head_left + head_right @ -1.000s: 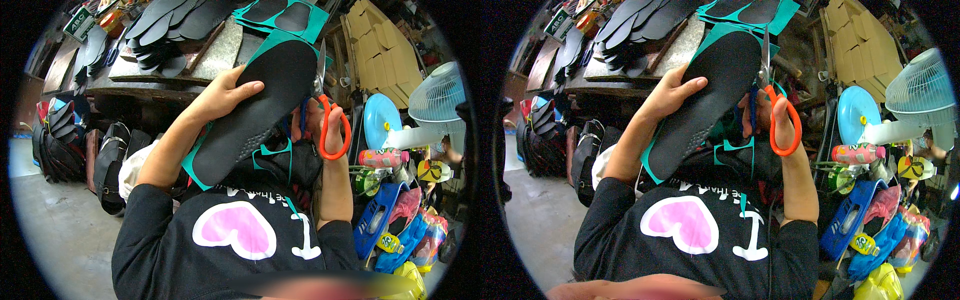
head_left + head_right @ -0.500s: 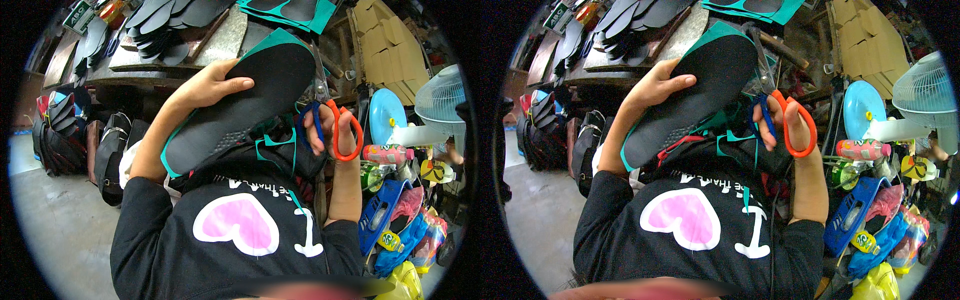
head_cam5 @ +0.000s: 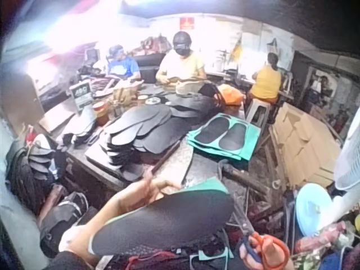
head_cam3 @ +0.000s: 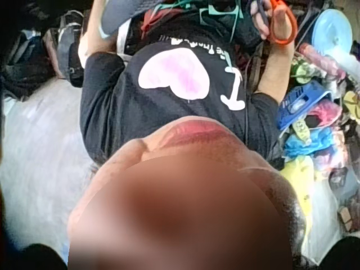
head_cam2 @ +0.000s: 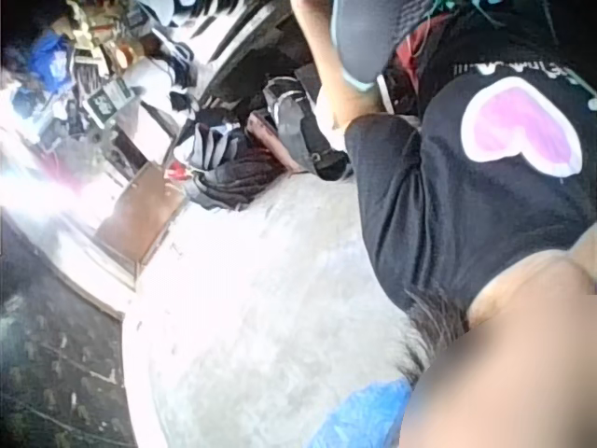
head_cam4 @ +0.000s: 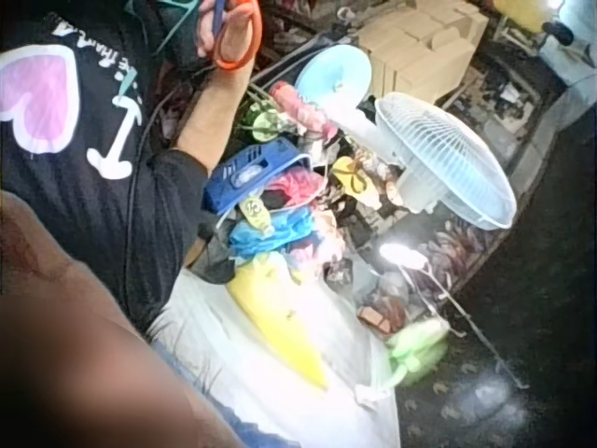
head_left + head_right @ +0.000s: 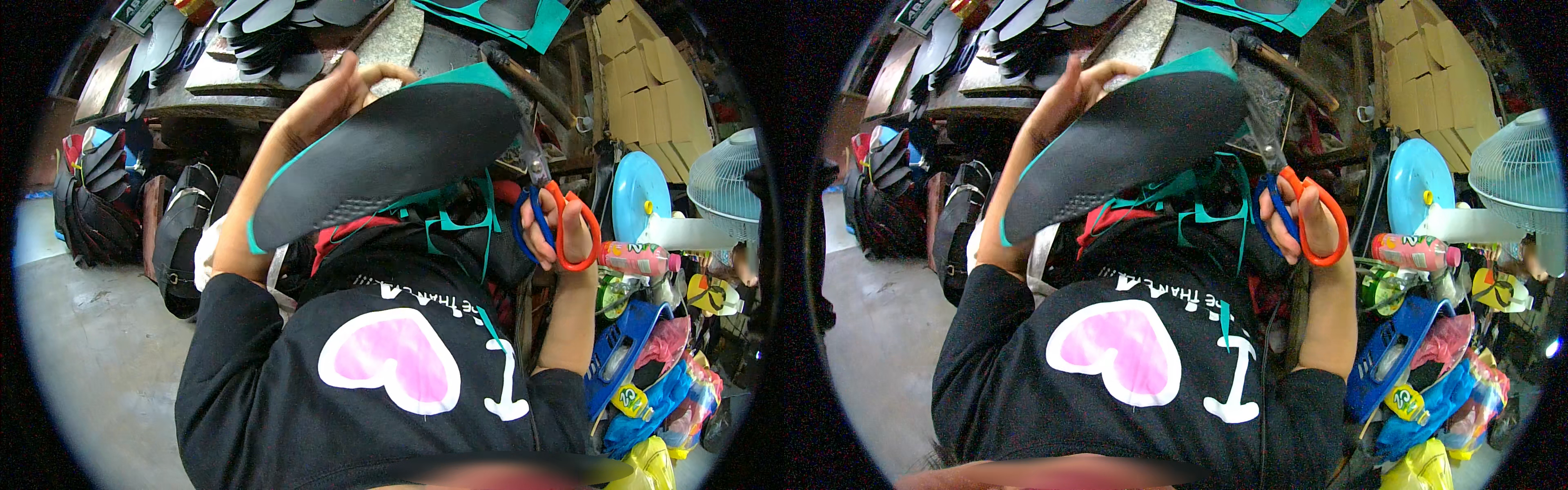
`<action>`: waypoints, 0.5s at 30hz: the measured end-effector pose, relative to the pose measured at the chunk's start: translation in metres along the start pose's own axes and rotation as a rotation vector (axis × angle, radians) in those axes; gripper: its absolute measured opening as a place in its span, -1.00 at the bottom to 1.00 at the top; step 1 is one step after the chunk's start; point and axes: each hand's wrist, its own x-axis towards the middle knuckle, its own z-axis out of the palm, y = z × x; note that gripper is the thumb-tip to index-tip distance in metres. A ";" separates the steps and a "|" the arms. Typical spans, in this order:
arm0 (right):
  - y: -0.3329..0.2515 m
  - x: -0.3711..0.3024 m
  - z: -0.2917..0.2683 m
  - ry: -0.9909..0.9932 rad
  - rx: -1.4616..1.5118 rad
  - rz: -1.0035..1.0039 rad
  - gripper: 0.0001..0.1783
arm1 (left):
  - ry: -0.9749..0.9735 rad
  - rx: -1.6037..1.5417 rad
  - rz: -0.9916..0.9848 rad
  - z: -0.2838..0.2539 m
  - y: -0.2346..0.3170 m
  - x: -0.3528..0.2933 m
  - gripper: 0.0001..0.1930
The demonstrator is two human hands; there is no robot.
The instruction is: The person uses red-handled scissors to cut black shoe insoles from a green backing sheet. They repeatedly trim the edges of each insole, flip them over, and place the finished pieces on a nearby pile. The process is repeated for multiple insoles throughout the clip.
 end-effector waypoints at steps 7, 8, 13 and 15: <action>0.025 0.017 0.028 0.269 -0.185 -0.115 -0.10 | 0.226 -0.002 0.486 0.076 -0.052 0.010 -0.41; 0.026 0.017 0.032 0.249 -0.231 -0.094 -0.10 | 0.428 -0.031 0.456 0.079 -0.054 0.012 -0.52; 0.026 0.029 0.047 0.174 -0.186 -0.120 0.04 | 0.770 0.156 0.357 0.088 -0.057 0.021 -0.77; 0.027 0.033 0.051 0.162 -0.125 -0.154 0.07 | 0.742 0.073 0.400 0.099 -0.064 0.021 -0.80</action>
